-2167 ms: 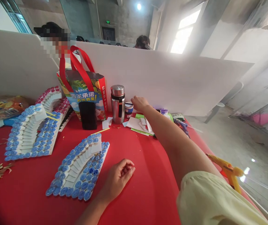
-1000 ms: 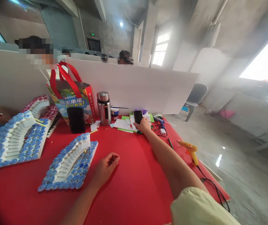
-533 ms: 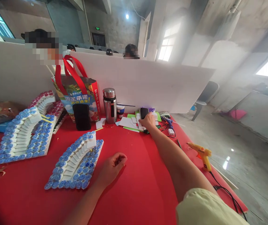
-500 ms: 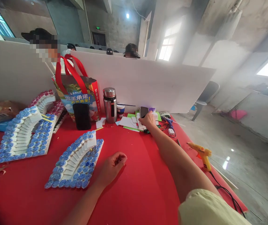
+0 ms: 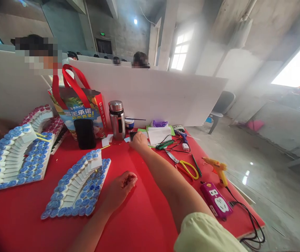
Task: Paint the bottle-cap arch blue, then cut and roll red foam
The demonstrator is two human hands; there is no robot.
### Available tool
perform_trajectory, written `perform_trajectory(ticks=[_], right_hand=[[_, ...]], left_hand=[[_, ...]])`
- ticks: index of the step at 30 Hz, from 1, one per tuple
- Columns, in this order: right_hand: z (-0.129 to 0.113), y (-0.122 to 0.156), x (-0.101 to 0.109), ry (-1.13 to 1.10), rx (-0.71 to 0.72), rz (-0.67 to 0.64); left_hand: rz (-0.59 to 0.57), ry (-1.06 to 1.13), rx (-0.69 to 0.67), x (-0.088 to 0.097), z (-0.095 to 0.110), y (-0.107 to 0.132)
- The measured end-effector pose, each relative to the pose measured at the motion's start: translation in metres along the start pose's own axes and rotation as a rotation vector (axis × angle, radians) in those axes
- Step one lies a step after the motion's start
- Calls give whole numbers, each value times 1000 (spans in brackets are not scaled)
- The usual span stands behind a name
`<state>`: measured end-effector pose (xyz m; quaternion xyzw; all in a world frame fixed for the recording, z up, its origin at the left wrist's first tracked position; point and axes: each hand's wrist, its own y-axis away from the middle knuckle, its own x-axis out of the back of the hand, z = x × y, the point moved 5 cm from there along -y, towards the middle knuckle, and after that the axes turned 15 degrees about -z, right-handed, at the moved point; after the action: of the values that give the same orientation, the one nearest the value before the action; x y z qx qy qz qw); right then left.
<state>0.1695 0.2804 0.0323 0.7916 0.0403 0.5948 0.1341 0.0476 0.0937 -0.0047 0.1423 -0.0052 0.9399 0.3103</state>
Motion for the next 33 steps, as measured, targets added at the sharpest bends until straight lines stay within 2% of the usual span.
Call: perform_trajectory(ticks=[2, 5, 8, 10, 14, 18, 21, 23, 26, 28, 31, 33], right_hand=[[-3, 0, -2, 44, 31, 4], [9, -5, 13, 112, 89, 14], [38, -18, 42, 196, 144, 48], [61, -29, 55, 246, 191, 16], [98, -41, 61, 306, 244, -44], [114, -32, 64, 323, 321, -10], [132, -17, 83, 289, 364, 40], [150, -7, 104, 239, 334, 101], [181, 5, 140, 131, 211, 195], [195, 15, 166, -11, 112, 331], [193, 26, 187, -30, 54, 442], [179, 24, 186, 51, 56, 381]], left_hand=[[-2, -3, 5, 0, 0, 0], [0, 5, 4, -1, -2, 1], [-12, 21, -15, -2, -3, 1], [-18, 29, -26, -2, -2, 1], [-16, 31, -18, -1, -2, 0], [-6, 32, -8, -1, -5, -1], [0, 34, -17, -2, -6, -1], [-1, 31, -18, -2, -5, -2], [-1, 26, -17, -1, -3, -2], [-3, 23, -17, -1, -2, -2], [-7, 18, -8, -1, -1, -2], [-7, 17, -4, -1, -1, -3]])
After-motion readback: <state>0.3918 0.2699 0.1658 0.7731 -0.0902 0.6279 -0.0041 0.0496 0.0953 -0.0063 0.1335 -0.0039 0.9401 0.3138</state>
